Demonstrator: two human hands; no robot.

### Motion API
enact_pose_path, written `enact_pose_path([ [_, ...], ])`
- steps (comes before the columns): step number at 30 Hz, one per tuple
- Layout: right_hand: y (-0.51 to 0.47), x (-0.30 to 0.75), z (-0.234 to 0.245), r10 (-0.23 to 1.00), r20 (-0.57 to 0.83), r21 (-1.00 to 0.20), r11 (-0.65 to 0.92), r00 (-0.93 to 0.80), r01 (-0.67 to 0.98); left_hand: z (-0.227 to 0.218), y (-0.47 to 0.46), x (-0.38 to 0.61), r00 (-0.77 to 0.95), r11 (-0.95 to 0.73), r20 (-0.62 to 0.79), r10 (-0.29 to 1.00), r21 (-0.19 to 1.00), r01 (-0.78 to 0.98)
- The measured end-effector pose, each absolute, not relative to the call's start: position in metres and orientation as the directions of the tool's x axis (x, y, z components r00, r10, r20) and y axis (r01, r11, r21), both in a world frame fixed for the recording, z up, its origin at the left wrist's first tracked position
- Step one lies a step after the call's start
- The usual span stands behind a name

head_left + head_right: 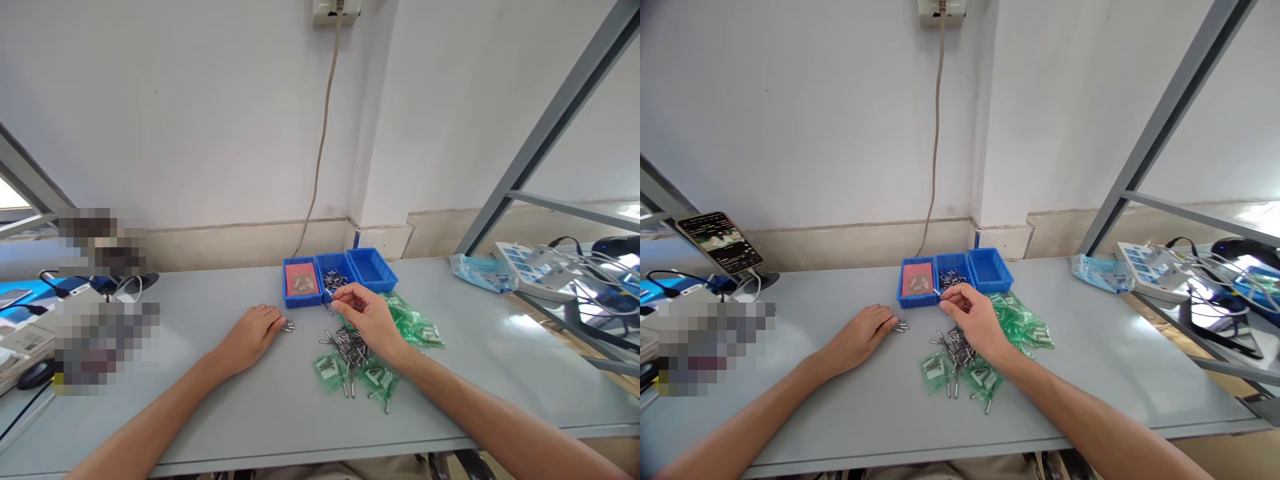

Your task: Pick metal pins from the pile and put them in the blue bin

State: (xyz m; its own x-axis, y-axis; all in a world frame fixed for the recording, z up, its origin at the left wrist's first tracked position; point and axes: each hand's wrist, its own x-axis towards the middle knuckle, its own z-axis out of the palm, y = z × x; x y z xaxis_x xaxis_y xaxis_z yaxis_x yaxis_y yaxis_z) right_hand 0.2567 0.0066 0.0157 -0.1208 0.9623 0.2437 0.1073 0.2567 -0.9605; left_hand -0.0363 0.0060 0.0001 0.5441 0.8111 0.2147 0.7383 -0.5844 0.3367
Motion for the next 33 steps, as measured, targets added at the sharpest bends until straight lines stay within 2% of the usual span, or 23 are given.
enact_pose_path([
  [5,0.006,0.2553,0.0204,0.978,0.124,-0.992,0.124,-0.168,-0.008,0.0011,0.0044,-0.0353,0.535,-0.579,0.221,0.815,0.346,0.738],
  [14,0.0067,0.2572,0.0223,0.957,0.014,-0.974,-0.054,-0.291,-0.222,0.0005,0.0034,-0.0357,0.527,-0.567,0.215,0.823,0.374,0.734],
  [17,0.0063,0.2572,0.0218,0.959,0.022,-0.979,-0.036,-0.281,-0.199,0.0001,0.0033,-0.0357,0.521,-0.562,0.214,0.827,0.378,0.736],
  [23,0.0046,0.2532,0.0216,0.972,0.075,-0.997,0.068,-0.224,-0.036,-0.0004,0.0036,-0.0359,0.517,-0.562,0.225,0.826,0.392,0.728],
  [28,0.0029,0.2527,0.0237,0.968,0.054,-0.998,0.049,-0.245,-0.027,0.0,0.0024,-0.036,0.509,-0.555,0.223,0.831,0.396,0.732],
  [33,0.0048,0.2544,0.0219,0.978,-0.019,-0.996,-0.036,-0.21,-0.08,0.0009,0.0013,-0.0346,0.521,-0.56,0.21,0.827,0.387,0.733],
])
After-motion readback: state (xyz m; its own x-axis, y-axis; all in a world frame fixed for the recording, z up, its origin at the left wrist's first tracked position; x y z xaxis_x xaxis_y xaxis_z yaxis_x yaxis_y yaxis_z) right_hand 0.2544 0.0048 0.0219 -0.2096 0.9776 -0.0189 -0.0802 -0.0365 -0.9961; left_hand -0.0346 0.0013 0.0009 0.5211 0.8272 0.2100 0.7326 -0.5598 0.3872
